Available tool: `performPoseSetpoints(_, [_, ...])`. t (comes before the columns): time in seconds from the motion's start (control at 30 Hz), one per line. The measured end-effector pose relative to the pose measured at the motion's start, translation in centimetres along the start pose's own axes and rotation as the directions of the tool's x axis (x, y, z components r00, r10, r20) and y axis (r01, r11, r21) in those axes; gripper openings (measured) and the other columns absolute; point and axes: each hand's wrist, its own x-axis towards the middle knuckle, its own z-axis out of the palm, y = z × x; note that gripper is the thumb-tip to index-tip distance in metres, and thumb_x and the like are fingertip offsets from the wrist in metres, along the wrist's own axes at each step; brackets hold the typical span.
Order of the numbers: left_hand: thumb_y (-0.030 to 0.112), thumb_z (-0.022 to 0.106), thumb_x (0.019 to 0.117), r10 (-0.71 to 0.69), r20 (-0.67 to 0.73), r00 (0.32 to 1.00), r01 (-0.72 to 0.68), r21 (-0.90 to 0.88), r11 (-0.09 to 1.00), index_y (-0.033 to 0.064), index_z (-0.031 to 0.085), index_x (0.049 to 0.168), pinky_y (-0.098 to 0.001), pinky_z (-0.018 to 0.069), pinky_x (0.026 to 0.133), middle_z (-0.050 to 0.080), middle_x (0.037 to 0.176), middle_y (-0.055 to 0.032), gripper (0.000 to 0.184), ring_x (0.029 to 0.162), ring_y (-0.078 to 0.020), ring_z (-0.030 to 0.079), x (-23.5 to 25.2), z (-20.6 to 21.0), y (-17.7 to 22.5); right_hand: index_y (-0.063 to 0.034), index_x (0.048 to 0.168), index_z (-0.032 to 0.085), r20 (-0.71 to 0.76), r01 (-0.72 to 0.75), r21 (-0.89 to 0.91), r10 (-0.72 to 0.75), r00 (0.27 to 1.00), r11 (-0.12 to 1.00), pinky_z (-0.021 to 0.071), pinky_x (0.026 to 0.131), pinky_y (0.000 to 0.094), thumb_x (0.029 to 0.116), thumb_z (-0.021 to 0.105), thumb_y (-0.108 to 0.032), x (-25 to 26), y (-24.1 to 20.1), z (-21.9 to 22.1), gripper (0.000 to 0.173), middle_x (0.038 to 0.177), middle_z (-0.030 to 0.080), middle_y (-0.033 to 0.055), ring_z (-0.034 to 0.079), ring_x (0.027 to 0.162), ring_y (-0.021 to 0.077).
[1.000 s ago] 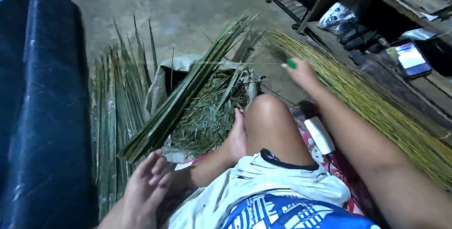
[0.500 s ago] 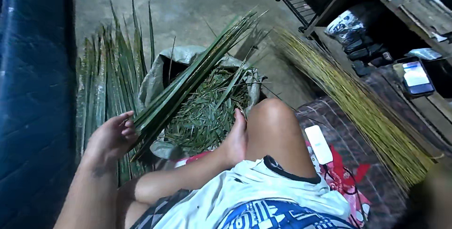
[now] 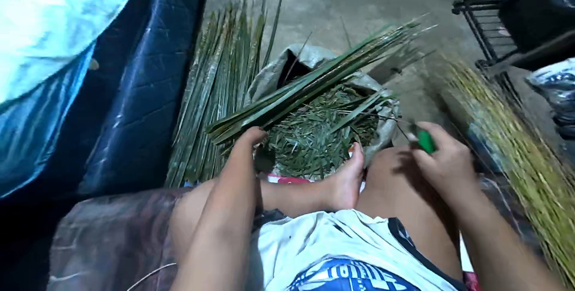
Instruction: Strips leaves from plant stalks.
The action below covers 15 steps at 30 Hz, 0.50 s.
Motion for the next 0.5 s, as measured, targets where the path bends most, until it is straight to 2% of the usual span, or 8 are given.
performPoseSetpoints(0.07, [0.029, 0.052, 0.1067, 0.017, -0.087, 0.996, -0.017, 0.002, 1.0, 0.0049, 0.056, 0.143, -0.0648, 0.0407, 0.106, 0.056, 0.141, -0.0269, 0.043, 0.132, -0.0439, 0.053, -0.7, -0.1, 0.8, -0.0025, 0.131, 0.066, 0.264, -0.016, -0.015, 0.019, 0.964, 1.0, 0.0537, 0.081, 0.064, 0.1001, 0.063, -0.016, 2.9, -4.9, 1.0, 0.034, 0.107, 0.072, 0.025, 0.071, 0.095, 0.0436])
performPoseSetpoints(0.1, [0.026, 0.054, 0.1052, 0.022, -0.123, 0.992, -0.019, 0.021, 1.0, 0.0051, 0.057, 0.142, -0.0644, 0.0406, 0.108, 0.057, 0.14, -0.0269, 0.043, 0.132, -0.0435, 0.054, -0.7, 0.0, 0.9, -0.0064, 0.134, 0.065, 0.399, -0.031, -0.024, 0.038, 0.916, 0.999, 0.0528, 0.084, 0.0634, 0.1015, 0.061, -0.019, 4.1, -6.8, 2.4, 0.035, 0.108, 0.072, 0.0233, 0.07, 0.098, 0.0425])
performPoseSetpoints(0.17, [0.023, 0.059, 0.1023, 0.043, -0.178, 0.983, -0.033, 0.059, 0.998, 0.0062, 0.057, 0.143, -0.0637, 0.0408, 0.11, 0.054, 0.144, -0.0268, 0.045, 0.135, -0.0437, 0.051, 0.2, 0.2, 0.9, -0.0111, 0.143, 0.059, 0.65, -0.039, -0.053, 0.064, 0.757, 0.998, 0.0512, 0.092, 0.0633, 0.1036, 0.057, -0.022, 5.3, -9.0, 6.1, 0.041, 0.119, 0.071, 0.0223, 0.068, 0.11, 0.0421])
performPoseSetpoints(0.23, [0.02, 0.062, 0.0994, 0.072, -0.271, 0.96, -0.049, 0.092, 0.995, 0.0101, 0.054, 0.148, -0.0658, 0.0406, 0.11, 0.047, 0.151, -0.0257, 0.05, 0.139, -0.0452, 0.047, 0.9, 0.1, 1.0, -0.0077, 0.135, 0.061, 0.8, 0.035, -0.063, 0.029, 0.6, 0.997, 0.0513, 0.091, 0.065, 0.1034, 0.057, -0.024, 4.1, -8.9, 9.7, 0.035, 0.117, 0.07, 0.0231, 0.068, 0.111, 0.0433])
performPoseSetpoints(0.27, [0.018, 0.063, 0.0985, 0.085, -0.324, 0.942, -0.055, 0.101, 0.993, 0.0112, 0.053, 0.149, -0.0675, 0.0403, 0.108, 0.045, 0.153, -0.0253, 0.052, 0.139, -0.0464, 0.045, 1.1, 0.0, 1.0, -0.0054, 0.129, 0.063, 0.853, 0.076, -0.05, 0.003, 0.522, 0.996, 0.0514, 0.09, 0.0653, 0.1037, 0.056, -0.025, 3.2, -8.7, 10.8, 0.032, 0.116, 0.07, 0.0235, 0.067, 0.11, 0.0436])
performPoseSetpoints(0.33, [0.014, 0.063, 0.0977, 0.078, -0.394, 0.916, -0.038, 0.108, 0.993, 0.0135, 0.051, 0.151, -0.0683, 0.0403, 0.107, 0.044, 0.154, -0.0229, 0.054, 0.139, -0.0461, 0.045, 1.6, -0.4, 1.1, -0.0041, 0.124, 0.065, 0.923, 0.134, -0.036, -0.019, 0.386, 0.99, 0.0509, 0.09, 0.0652, 0.1048, 0.055, -0.027, 2.2, -8.4, 11.8, 0.032, 0.116, 0.07, 0.0235, 0.067, 0.111, 0.0436])
performPoseSetpoints(0.4, [0.014, 0.061, 0.0986, 0.035, -0.402, 0.915, 0.009, 0.106, 0.994, 0.0138, 0.05, 0.151, -0.0677, 0.0383, 0.109, 0.045, 0.154, -0.0213, 0.053, 0.14, -0.0442, 0.045, 2.2, -0.7, 0.9, -0.0033, 0.123, 0.064, 0.942, 0.148, -0.041, -0.011, 0.335, 0.988, 0.0507, 0.089, 0.0645, 0.1051, 0.054, -0.027, 2.5, -8.4, 12.2, 0.031, 0.115, 0.069, 0.0233, 0.066, 0.111, 0.043])
performPoseSetpoints(0.5, [0.019, 0.063, 0.0986, -0.005, -0.393, 0.92, 0.066, 0.144, 0.987, 0.0121, 0.051, 0.15, -0.0678, 0.0343, 0.111, 0.046, 0.154, -0.0213, 0.053, 0.143, -0.0424, 0.042, 3.0, -0.9, 0.4, -0.0054, 0.128, 0.063, 0.92, 0.08, -0.068, 0.031, 0.391, 0.995, 0.0505, 0.092, 0.0631, 0.1062, 0.053, -0.029, 4.6, -8.1, 11.4, 0.033, 0.117, 0.069, 0.0219, 0.066, 0.113, 0.0409])
